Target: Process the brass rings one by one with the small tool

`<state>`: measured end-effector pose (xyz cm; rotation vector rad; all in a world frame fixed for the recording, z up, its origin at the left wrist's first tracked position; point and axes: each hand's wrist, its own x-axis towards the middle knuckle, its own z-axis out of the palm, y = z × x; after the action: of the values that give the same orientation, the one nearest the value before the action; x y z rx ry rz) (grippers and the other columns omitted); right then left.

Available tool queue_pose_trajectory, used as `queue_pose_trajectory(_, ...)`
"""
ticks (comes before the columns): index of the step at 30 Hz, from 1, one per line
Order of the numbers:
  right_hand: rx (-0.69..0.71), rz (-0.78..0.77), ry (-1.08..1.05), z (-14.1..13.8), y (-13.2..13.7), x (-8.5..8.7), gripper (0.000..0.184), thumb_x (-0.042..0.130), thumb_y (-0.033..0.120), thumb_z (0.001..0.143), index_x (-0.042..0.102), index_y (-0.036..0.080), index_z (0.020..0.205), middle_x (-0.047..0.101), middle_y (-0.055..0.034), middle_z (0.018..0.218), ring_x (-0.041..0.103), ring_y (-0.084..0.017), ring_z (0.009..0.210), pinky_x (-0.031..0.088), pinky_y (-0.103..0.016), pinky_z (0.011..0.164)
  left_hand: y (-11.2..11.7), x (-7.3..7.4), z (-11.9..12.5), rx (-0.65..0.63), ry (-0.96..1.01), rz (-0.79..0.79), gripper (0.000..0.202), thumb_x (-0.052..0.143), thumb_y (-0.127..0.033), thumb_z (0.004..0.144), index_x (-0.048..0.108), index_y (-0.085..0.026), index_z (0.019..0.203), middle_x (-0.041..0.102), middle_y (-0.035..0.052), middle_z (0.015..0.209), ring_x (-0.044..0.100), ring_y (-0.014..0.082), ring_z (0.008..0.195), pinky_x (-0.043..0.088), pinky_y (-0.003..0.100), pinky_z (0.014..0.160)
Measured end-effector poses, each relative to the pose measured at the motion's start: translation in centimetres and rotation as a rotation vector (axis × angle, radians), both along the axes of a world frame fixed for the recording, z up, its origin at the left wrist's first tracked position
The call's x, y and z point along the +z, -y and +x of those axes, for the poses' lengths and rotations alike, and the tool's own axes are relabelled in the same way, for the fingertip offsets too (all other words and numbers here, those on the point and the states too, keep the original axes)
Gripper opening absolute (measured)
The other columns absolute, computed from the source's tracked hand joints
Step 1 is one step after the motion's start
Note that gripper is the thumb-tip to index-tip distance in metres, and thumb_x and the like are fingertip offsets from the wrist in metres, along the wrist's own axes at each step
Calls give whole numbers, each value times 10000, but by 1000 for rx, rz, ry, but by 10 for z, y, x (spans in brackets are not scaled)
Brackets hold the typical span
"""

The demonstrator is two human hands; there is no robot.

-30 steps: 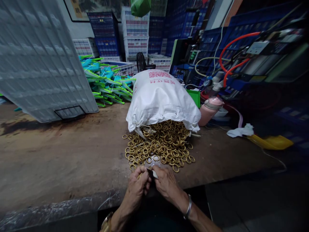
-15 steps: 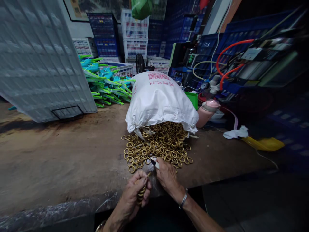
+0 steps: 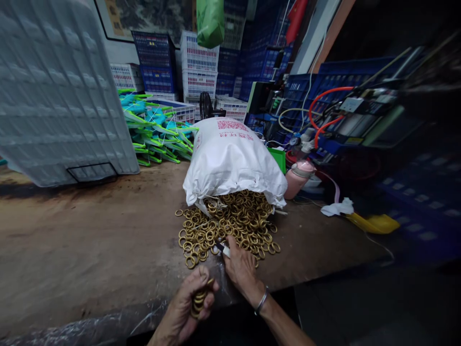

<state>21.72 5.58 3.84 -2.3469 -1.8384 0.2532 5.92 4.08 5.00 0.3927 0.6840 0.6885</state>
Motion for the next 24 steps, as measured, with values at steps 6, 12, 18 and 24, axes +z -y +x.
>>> queue_pose_trajectory(6,9,-14,1,0,-1,2,211,423,144,815,492,184,1010,667,-49,753,620,-183,700,249,-266,557,-3,-3,-2,-31,79,-38,216,667,-243,681,506,-170,806,565,7,675,466,46,444,223,114,332)
queue_pose_trajectory(12,202,37,-99,7,11,2,243,420,93,769,523,198,963,661,-38,842,600,-156,742,277,-243,589,-4,-3,-3,-24,83,-58,226,685,-220,659,557,-148,830,509,-13,651,484,52,467,223,117,327)
queue_pose_trajectory(18,171,99,-332,22,14,-2,247,401,125,775,541,207,962,662,-31,854,606,-155,752,363,-224,638,-7,-6,-8,-4,63,-71,293,682,-170,652,559,-159,917,523,-15,670,492,55,481,234,114,336)
queue_pose_trajectory(24,140,83,-290,17,14,-1,261,453,195,800,534,213,1048,667,-42,939,618,-186,826,388,-251,692,-9,-8,-9,21,69,-86,340,668,-185,656,555,-148,974,540,0,674,500,73,505,253,119,335)
